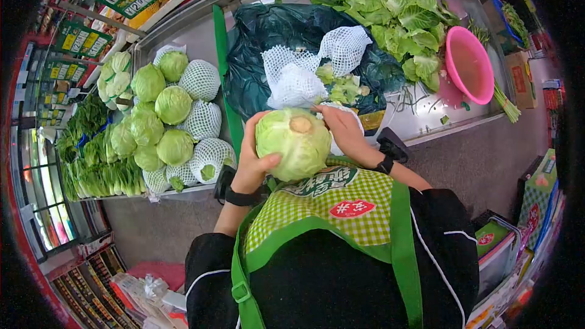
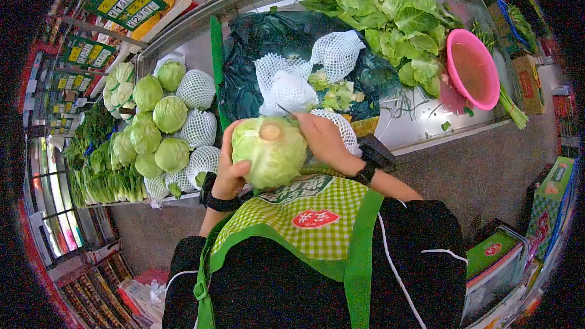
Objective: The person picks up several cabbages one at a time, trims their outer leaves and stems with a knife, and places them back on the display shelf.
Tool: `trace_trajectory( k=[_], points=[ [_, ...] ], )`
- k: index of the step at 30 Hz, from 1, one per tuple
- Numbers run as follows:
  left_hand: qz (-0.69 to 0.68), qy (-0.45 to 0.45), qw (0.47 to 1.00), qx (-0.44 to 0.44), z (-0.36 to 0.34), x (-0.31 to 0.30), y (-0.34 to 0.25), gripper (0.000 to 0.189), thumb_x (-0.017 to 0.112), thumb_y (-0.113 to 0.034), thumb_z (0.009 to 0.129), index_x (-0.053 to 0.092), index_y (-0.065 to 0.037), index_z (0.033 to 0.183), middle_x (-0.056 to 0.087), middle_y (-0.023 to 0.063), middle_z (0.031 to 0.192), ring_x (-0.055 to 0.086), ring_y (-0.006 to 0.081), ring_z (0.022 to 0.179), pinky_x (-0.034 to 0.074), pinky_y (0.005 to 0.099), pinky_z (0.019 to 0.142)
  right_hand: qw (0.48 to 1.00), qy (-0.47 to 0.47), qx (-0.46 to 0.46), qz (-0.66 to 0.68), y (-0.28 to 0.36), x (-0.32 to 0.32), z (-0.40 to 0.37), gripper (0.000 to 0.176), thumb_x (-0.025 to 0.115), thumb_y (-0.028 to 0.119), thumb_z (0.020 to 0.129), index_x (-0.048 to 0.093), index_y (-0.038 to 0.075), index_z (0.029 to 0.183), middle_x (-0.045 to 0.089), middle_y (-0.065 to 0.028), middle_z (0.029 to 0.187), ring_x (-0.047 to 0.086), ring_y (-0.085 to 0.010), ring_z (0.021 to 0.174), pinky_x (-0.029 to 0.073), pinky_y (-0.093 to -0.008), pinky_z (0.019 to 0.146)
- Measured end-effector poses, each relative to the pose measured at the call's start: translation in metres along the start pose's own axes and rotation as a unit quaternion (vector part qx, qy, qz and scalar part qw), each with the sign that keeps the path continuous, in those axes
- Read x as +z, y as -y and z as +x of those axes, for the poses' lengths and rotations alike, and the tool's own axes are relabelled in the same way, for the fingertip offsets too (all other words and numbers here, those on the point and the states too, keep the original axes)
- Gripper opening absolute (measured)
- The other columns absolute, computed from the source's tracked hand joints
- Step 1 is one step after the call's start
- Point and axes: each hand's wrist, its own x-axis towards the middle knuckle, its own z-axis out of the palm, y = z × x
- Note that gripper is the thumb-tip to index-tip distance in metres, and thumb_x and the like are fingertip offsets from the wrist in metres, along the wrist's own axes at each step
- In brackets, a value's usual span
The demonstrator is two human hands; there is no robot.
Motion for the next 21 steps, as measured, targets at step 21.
trace_trajectory(
  k=[21],
  points=[
    [0.174,0.033,0.983,-0.056,-0.009,0.011,-0.003,0.07,0.073,-0.024,0.062,0.037,-0.002,0.118,0.05,0.0102,0.109,0.048,0.0176,0.1,0.038,0.0291,0.088,0.992,0.106,-0.046,0.041,0.025,-0.011,-0.041,0.013,0.058,0.006,0.081,0.047,0.003,0.076,0.049,0.0016,0.069,0.044,-0.0021,0.06,0.036,-0.0193,0.051]
  ],
)
